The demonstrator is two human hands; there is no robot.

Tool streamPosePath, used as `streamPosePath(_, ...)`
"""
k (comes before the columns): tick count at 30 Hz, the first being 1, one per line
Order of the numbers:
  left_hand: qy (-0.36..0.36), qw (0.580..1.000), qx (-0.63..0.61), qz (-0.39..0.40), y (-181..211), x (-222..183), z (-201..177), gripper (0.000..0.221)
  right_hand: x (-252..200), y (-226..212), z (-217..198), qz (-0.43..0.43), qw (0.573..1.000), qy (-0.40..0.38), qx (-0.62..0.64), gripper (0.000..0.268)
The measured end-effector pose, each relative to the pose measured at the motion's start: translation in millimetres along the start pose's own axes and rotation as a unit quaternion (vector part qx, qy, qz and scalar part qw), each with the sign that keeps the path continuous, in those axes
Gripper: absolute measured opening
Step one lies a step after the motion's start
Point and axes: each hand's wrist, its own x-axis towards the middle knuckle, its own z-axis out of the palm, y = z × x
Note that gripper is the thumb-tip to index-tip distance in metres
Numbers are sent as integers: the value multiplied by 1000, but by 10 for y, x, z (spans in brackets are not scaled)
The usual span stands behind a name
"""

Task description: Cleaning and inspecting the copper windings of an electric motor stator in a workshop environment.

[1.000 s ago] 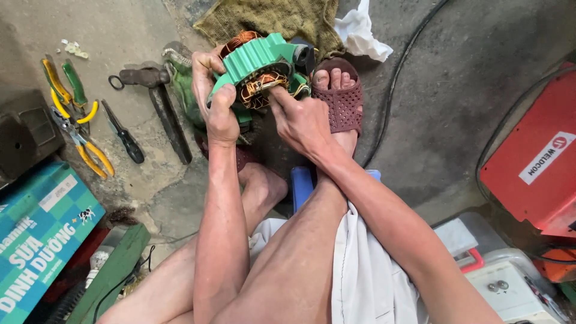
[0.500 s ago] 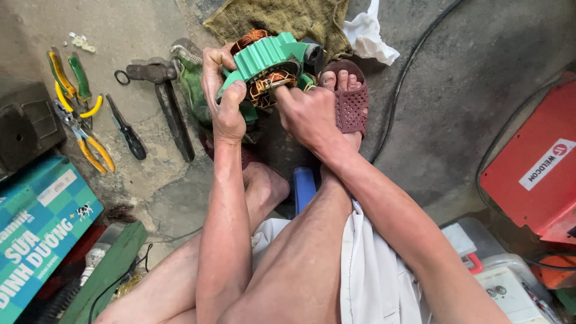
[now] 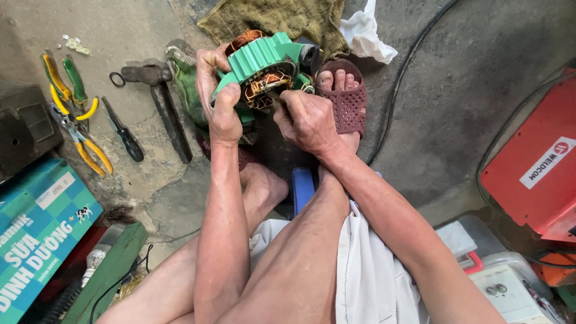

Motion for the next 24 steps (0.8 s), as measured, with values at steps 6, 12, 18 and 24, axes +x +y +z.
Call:
streamPosePath(6, -16, 999, -29, -6, 42, 10, 17, 16, -164, 77, 61, 8, 999, -2, 31, 31)
streamPosePath(12, -11, 999, -29, -9, -10, 11, 4, 20, -99, 30, 85, 51, 998, 27, 27, 15)
streamPosePath(18, -11, 1000, -26, -13, 50, 18, 22, 18, 23, 78, 141, -85, 983, 25, -164, 19)
streamPosePath(24, -5, 1000, -19, -16, 11, 7, 8, 19, 11, 44, 157, -64, 976, 18, -206, 16)
